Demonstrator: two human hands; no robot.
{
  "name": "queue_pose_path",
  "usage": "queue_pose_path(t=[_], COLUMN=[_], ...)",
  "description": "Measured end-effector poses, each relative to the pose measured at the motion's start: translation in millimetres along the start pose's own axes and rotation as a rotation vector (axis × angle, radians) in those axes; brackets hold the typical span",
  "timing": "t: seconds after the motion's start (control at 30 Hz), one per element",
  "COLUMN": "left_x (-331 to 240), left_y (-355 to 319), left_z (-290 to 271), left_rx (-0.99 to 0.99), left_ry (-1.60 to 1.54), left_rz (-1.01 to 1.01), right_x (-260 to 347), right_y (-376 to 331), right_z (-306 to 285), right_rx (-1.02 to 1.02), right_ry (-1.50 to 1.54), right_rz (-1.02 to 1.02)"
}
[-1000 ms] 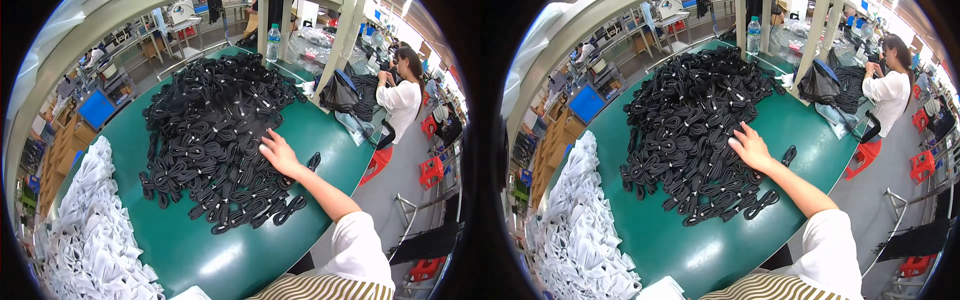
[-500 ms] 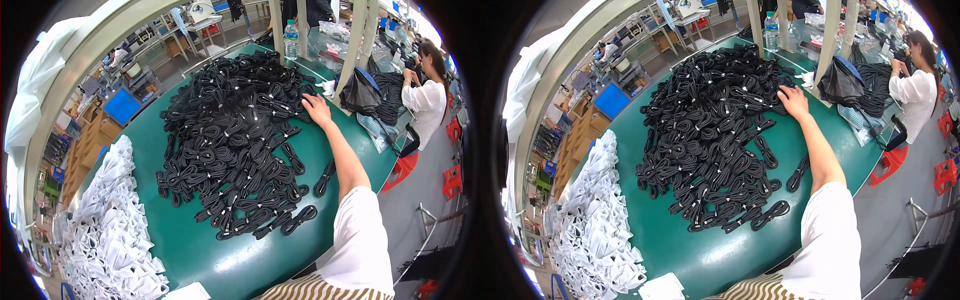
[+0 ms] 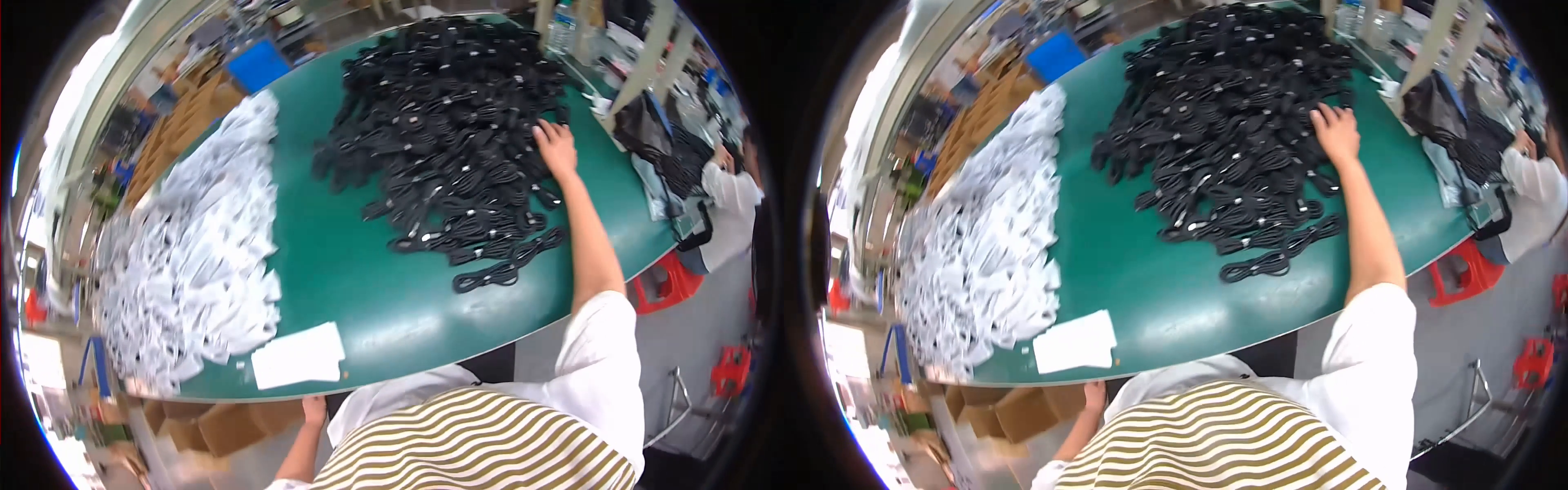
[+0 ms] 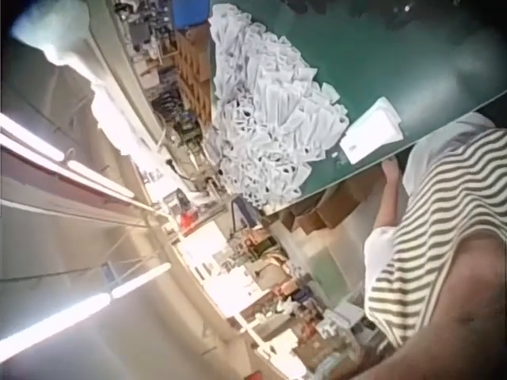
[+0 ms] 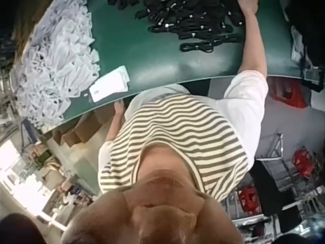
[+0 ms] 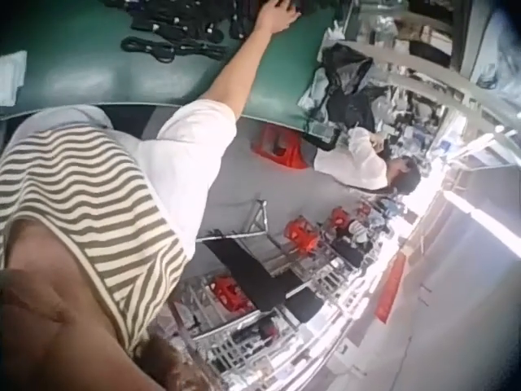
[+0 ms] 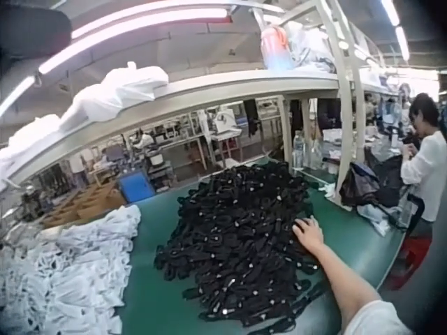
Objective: Manually inserting black electronic cables or components into white protective sleeves at an assembly line workstation.
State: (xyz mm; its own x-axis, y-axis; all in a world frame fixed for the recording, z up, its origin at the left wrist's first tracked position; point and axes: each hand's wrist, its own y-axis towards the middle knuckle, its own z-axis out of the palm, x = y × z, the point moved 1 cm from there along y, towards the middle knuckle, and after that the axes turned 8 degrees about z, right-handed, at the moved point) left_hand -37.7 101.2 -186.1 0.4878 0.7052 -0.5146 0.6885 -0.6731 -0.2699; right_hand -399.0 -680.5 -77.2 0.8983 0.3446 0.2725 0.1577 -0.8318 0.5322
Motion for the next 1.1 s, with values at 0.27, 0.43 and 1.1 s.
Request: queue_pose_path(t=[0.27,0.43,1.1], left_x=[-178,-164,-204], left_y=[-45,14,25], left_z=[-142,-170,-93], left_rx=[-0.22,-0.348,-0.423], left_ry=[0.14,0.342,0.265], left_rz=[0.874,0.719,0.744], right_x=[144,238,252], right_y=[-74,-150,-209], right_z=[-136,-180,-167], right_rx=[0.058,0.119,0.09], right_ry=[0.284,0.548,0.216], right_rz=[-0.052,-0.463,-0.524])
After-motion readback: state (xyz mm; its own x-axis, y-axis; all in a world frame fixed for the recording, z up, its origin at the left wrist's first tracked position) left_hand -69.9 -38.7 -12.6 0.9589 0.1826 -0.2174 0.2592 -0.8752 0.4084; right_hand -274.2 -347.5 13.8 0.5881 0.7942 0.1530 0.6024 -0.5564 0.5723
